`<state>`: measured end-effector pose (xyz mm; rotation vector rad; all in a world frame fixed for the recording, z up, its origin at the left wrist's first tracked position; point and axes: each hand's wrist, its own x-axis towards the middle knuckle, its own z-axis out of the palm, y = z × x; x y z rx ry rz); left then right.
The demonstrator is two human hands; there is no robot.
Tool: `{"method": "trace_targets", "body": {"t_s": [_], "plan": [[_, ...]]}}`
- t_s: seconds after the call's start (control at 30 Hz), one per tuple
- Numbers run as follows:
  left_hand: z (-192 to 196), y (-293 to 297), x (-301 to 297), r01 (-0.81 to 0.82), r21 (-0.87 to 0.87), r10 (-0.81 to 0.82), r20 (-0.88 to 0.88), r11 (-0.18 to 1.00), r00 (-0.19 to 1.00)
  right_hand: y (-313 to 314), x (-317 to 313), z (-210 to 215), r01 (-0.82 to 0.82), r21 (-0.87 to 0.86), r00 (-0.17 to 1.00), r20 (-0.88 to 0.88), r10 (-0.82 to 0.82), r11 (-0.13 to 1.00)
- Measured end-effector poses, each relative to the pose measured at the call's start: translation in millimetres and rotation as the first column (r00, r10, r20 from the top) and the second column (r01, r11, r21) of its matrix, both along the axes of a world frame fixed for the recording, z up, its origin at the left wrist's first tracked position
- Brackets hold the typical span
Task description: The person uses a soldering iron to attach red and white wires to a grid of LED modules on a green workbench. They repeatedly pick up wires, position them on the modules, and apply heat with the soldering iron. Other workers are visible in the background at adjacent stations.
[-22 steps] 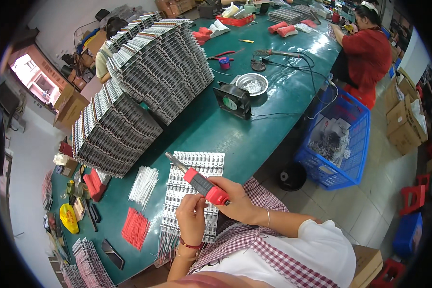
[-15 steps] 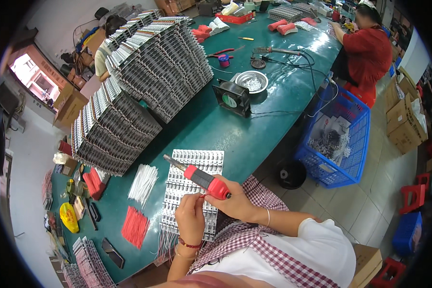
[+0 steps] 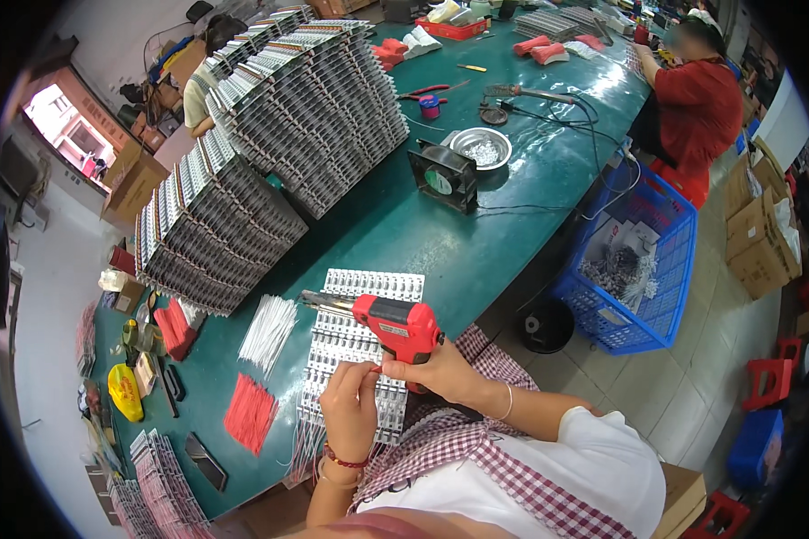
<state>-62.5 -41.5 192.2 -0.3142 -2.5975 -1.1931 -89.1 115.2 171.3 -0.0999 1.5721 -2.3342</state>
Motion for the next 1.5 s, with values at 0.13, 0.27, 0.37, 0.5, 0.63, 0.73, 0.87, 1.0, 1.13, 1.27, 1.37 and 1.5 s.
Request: {"method": "trace_targets", "body": {"t_s": [0.13, 0.27, 0.37, 0.5, 0.63, 0.73, 0.87, 1.0, 1.13, 1.27, 1.37, 1.5], "plan": [[2.7, -7.9, 3.9, 0.007, 0.027, -0.006, -0.030, 1.000, 1.000, -5.0, 0.8, 3.9, 0.015, 0.052, 1.000, -0.007, -0.015, 0.999], [12.8, -36.5, 14.7, -0.121, -0.085, 0.117, -0.054, 0.989, 0.992, -7.2, 6.3, 1.6, 0.057, 0.055, 0.994, 0.089, -0.062, 0.997], [18.9, -71.9, 23.5, -0.261, -0.148, 0.250, -0.085, 0.954, 0.964, 2.4, 1.3, -9.4, 0.067, -0.112, 0.997, 0.033, -0.064, 0.992], [-5.2, -121.3, 44.6, -0.395, -0.215, 0.372, -0.141, 0.893, 0.917, 5.8, -4.4, -16.6, 0.046, -0.142, 0.995, 0.092, -0.033, 0.989], [-40.9, -141.5, 58.1, -0.405, -0.246, 0.396, -0.087, 0.881, 0.914, 2.0, -9.0, -17.8, -0.013, -0.188, 0.987, 0.152, 0.042, 0.982], [-59.4, -147.0, 56.0, -0.375, -0.270, 0.362, -0.100, 0.887, 0.927, -4.5, -10.8, -16.6, -0.051, -0.209, 0.976, 0.196, 0.093, 0.977], [-58.4, -150.2, 41.4, -0.369, -0.290, 0.344, -0.135, 0.883, 0.929, -13.9, -12.2, -18.0, -0.076, -0.198, 0.970, 0.213, 0.119, 0.977], [-64.6, -151.2, 28.8, -0.349, -0.295, 0.310, -0.170, 0.890, 0.935, -23.4, -10.1, -16.9, -0.059, -0.086, 0.986, 0.149, 0.072, 0.995], [-77.0, -151.2, 22.5, -0.336, -0.377, 0.310, -0.128, 0.863, 0.942, -19.9, -0.3, -24.3, 0.000, 0.319, 1.000, -0.011, 0.004, 0.948], [-86.6, -153.6, 26.3, -0.314, -0.340, 0.269, -0.175, 0.886, 0.947, -28.3, 2.4, -25.5, -0.084, 0.313, 0.996, 0.047, 0.073, 0.946], [-91.0, -152.7, 20.9, -0.283, -0.340, 0.227, -0.196, 0.897, 0.954, -36.3, 4.3, -22.6, -0.118, 0.308, 0.990, 0.112, 0.088, 0.944], [-95.3, -152.0, 17.1, -0.283, -0.352, 0.236, -0.169, 0.892, 0.957, -46.1, 5.7, -22.1, -0.155, 0.395, 0.982, 0.162, 0.097, 0.905]]}}
